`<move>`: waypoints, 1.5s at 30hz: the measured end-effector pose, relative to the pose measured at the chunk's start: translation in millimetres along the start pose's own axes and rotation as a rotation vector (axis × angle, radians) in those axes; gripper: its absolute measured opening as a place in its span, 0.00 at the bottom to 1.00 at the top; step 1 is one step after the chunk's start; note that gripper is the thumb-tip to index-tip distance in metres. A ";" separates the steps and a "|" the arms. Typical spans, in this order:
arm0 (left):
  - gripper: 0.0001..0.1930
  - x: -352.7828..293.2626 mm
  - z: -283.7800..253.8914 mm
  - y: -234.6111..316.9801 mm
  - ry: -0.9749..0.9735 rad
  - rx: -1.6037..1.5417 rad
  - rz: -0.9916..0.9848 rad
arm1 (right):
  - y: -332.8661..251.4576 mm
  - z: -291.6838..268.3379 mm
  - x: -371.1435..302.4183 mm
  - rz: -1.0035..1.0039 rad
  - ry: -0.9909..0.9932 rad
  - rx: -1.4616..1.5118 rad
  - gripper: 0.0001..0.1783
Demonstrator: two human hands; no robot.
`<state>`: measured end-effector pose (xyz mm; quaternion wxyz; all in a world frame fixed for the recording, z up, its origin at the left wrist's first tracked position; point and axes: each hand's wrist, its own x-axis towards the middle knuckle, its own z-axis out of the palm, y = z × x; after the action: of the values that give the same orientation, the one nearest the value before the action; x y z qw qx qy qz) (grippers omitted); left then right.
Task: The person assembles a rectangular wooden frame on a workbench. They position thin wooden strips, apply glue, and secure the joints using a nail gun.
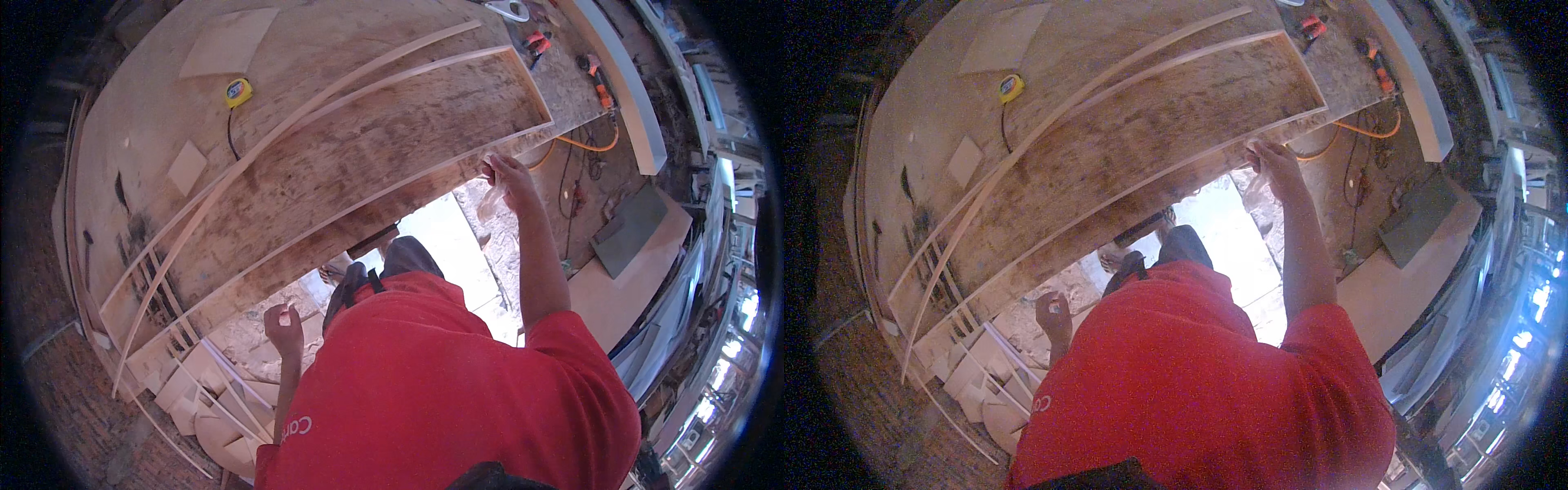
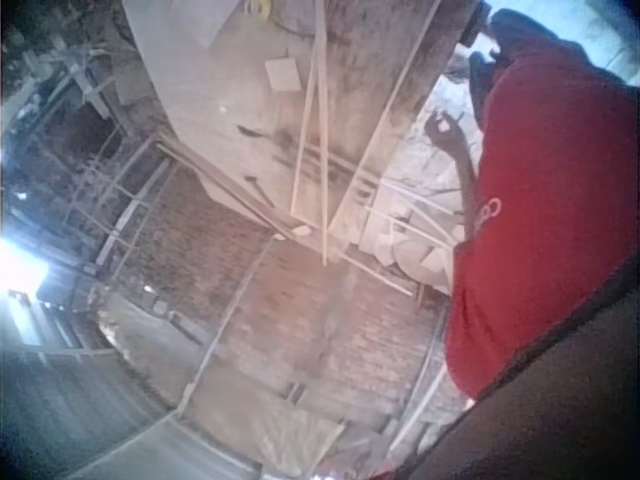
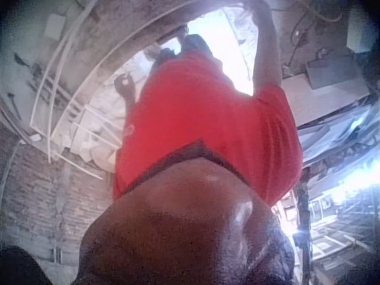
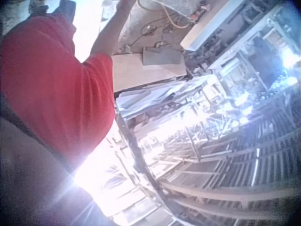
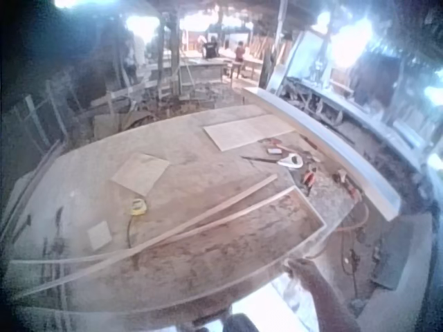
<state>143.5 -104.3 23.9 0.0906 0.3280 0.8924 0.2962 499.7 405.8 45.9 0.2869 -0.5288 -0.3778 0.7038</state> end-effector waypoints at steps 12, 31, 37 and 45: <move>0.07 -14.8 -9.1 -30.9 -0.068 -0.057 -0.099 | 14.1 16.8 13.0 -0.013 0.042 0.028 0.20; 0.11 -34.4 -7.1 -49.4 -0.122 -0.096 -0.252 | 12.5 16.6 9.8 -0.005 0.027 -0.210 0.21; 0.12 -38.1 -0.5 -61.0 -0.145 -0.059 -0.264 | 13.6 15.6 9.4 0.017 0.022 -0.178 0.22; 0.12 -41.6 5.2 -72.0 -0.161 0.027 -0.282 | 22.5 10.8 17.3 0.011 0.002 -0.205 0.18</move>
<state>139.0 -172.3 -24.1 0.1982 0.2235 0.9233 0.2415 484.4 404.8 19.7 0.2275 -0.5581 -0.4446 0.6627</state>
